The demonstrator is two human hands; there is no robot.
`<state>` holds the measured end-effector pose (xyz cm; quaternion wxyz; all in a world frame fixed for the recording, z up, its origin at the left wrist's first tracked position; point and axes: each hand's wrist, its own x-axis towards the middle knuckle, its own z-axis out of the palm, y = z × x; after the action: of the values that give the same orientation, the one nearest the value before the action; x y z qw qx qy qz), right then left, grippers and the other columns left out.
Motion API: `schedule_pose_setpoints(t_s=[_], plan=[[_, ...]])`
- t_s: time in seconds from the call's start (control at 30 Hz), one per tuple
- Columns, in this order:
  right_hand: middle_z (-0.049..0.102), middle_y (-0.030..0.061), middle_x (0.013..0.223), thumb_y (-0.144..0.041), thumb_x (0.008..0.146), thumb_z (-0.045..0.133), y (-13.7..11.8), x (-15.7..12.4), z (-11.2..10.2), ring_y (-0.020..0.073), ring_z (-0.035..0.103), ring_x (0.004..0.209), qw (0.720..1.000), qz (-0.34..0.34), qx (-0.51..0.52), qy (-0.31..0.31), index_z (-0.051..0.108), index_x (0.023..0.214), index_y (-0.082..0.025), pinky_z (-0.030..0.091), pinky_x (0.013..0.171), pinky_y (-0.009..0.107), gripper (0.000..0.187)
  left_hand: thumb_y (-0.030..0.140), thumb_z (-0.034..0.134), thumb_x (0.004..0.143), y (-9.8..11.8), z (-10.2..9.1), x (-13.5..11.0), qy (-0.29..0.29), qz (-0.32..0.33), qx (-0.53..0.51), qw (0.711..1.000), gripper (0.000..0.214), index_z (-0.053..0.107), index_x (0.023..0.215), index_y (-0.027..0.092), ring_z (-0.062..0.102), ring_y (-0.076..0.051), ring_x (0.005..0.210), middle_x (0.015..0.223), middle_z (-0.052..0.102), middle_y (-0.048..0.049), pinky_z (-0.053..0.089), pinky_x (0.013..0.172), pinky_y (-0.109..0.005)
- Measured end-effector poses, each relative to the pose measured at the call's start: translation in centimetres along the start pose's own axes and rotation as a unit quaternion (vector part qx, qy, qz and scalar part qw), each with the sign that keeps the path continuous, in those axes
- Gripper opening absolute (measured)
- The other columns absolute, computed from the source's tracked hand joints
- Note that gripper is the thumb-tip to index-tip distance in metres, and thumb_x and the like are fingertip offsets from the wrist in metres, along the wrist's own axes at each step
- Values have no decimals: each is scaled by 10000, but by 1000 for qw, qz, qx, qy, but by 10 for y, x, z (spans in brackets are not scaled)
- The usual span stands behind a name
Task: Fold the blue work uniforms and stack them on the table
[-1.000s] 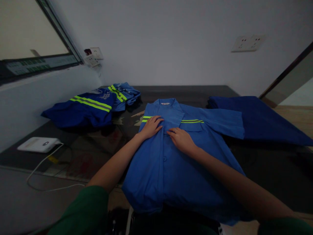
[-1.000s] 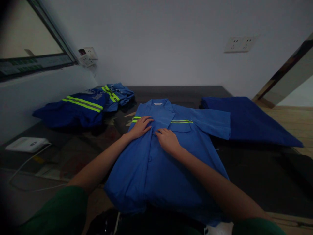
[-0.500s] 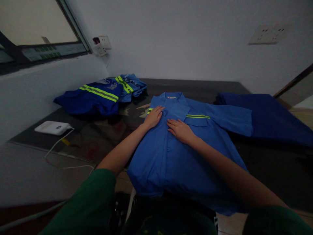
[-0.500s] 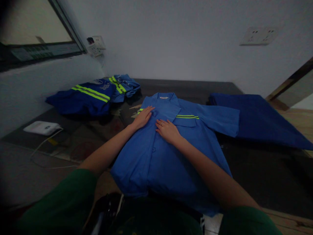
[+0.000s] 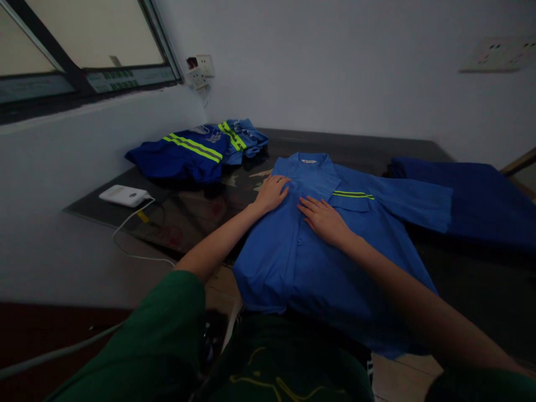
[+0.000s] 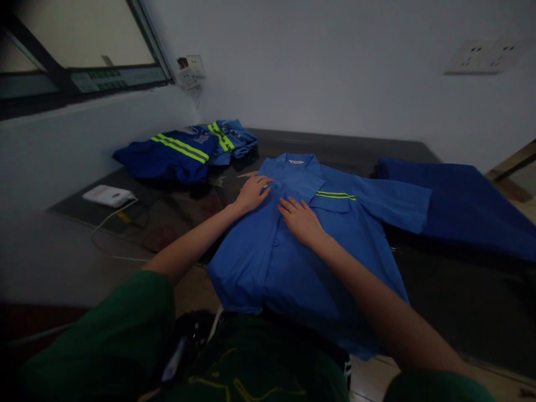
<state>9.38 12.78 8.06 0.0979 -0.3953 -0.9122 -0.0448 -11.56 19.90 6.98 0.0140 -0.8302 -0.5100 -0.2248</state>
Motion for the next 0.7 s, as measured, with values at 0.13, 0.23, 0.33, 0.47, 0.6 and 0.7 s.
schedule_pose_setpoints(t_s=[0.13,0.23,0.33,0.47,0.6,0.7], plan=[[578,98,1315,-151,911,458,-49,-41,-31,232,484,1251,989,-118,87,-2,559,1291,-197,389,1038,440,396,299,426,922,11,-20,-48,-69,8,-18,997,407,522,1301,185,464,-215,1261,1334,547,-92,316,1095,-386],[563,64,1330,-218,889,550,-84,-71,-36,229,442,1283,958,-249,132,-62,620,1197,-249,373,1045,444,317,395,387,947,16,-20,-74,-137,-6,-10,991,503,405,1412,205,316,-255,1382,1488,382,-103,240,1131,-451],[499,81,1395,-188,897,542,-101,-83,-21,258,422,1294,950,-297,81,-57,659,1109,-232,325,1060,511,247,447,320,967,20,-14,-83,-177,-18,16,984,541,317,1466,238,197,-281,1432,1557,246,-85,167,1150,-484],[562,99,1313,-156,920,490,-106,-77,-1,245,503,1185,947,-319,30,6,691,932,-171,352,1032,483,202,467,296,969,25,-12,-82,-179,-23,38,983,551,275,1484,271,154,-278,1444,1574,194,-63,134,1163,-465],[652,65,1099,-144,913,491,-115,-77,-8,186,548,1014,942,-306,128,51,647,854,-176,411,922,369,170,521,304,955,25,-14,-81,-187,-26,39,981,566,265,1482,318,130,-302,1445,1580,173,-45,136,1157,-490],[643,36,860,-121,867,522,-126,-88,-17,158,530,818,948,-228,219,32,596,853,-180,402,731,288,96,583,326,929,21,-15,-80,-197,-23,31,980,585,271,1471,368,97,-343,1443,1587,142,-26,129,1145,-533]])
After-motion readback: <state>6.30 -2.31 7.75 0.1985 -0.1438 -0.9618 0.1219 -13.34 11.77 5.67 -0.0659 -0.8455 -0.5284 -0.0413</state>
